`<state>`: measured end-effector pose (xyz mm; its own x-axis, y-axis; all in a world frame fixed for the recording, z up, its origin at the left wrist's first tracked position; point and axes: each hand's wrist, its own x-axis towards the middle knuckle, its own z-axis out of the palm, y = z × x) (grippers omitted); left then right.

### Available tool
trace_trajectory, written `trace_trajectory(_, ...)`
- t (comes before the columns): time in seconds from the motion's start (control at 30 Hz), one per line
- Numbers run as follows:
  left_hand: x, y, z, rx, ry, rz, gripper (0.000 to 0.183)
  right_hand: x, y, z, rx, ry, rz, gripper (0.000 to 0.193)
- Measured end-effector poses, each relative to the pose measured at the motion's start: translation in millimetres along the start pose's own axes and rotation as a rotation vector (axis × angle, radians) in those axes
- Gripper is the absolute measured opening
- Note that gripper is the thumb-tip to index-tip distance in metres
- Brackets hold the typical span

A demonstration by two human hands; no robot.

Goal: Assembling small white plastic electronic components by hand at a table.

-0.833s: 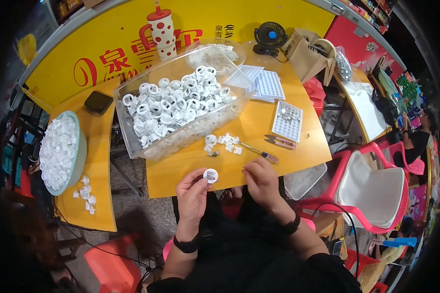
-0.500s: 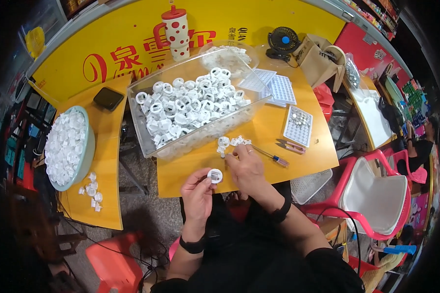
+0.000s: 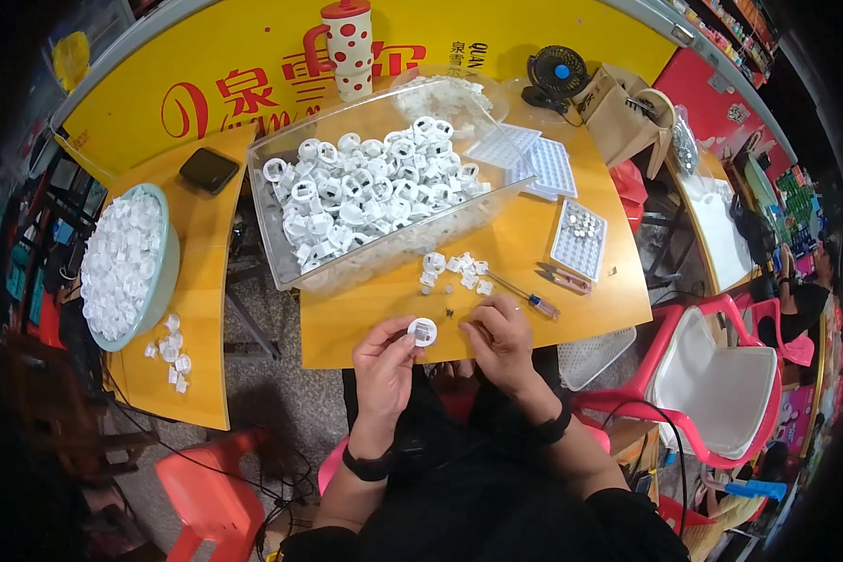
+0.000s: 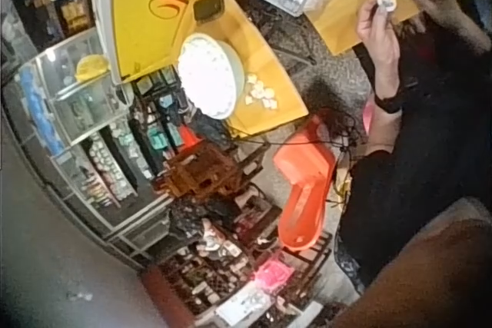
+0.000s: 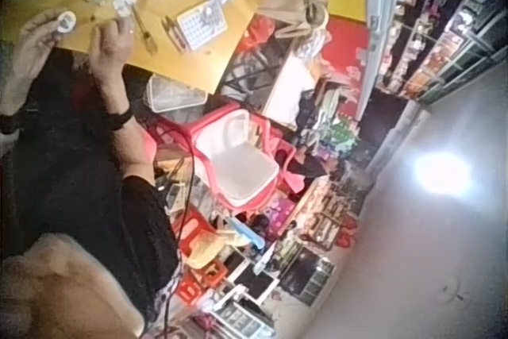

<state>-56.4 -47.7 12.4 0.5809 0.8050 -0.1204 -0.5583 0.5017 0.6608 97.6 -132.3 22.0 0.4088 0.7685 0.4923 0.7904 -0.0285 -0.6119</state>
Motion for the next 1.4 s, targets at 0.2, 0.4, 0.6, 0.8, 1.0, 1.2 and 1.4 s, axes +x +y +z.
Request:
trace_trajectory(0.2, 2, 1, -2, 0.024, 0.02, 0.027, 0.022, 1, -6, 4, -0.037, -0.011, -0.019, 0.012)
trace_trajectory(0.4, 4, -1, -3, 0.024, 0.014, 0.024, 0.022, 8, -12, 11, -0.162, -0.033, -0.05, 0.013)
trace_trajectory(0.6, 2, 1, -7, 0.038, 0.051, 0.045, 0.022, 2, -5, 18, -0.246, -0.08, -0.154, 0.009)
trace_trajectory(0.8, 2, 1, 1, 0.065, 0.028, 0.051, 0.021, -2, 1, -6, -0.041, -0.054, -0.028, 0.006)
trace_trajectory(1.0, 4, -2, 2, 0.119, 0.032, 0.06, 0.02, 14, -3, -48, 0.335, -0.108, 0.197, 0.008)
trace_trajectory(1.2, 4, -2, 2, 0.111, 0.014, 0.05, 0.02, 49, -24, -90, 0.496, -0.021, 0.177, 0.007)
trace_trajectory(1.4, 5, -5, -2, 0.104, 0.075, 0.047, 0.019, 55, -17, -111, 0.54, -0.015, 0.194, 0.008)
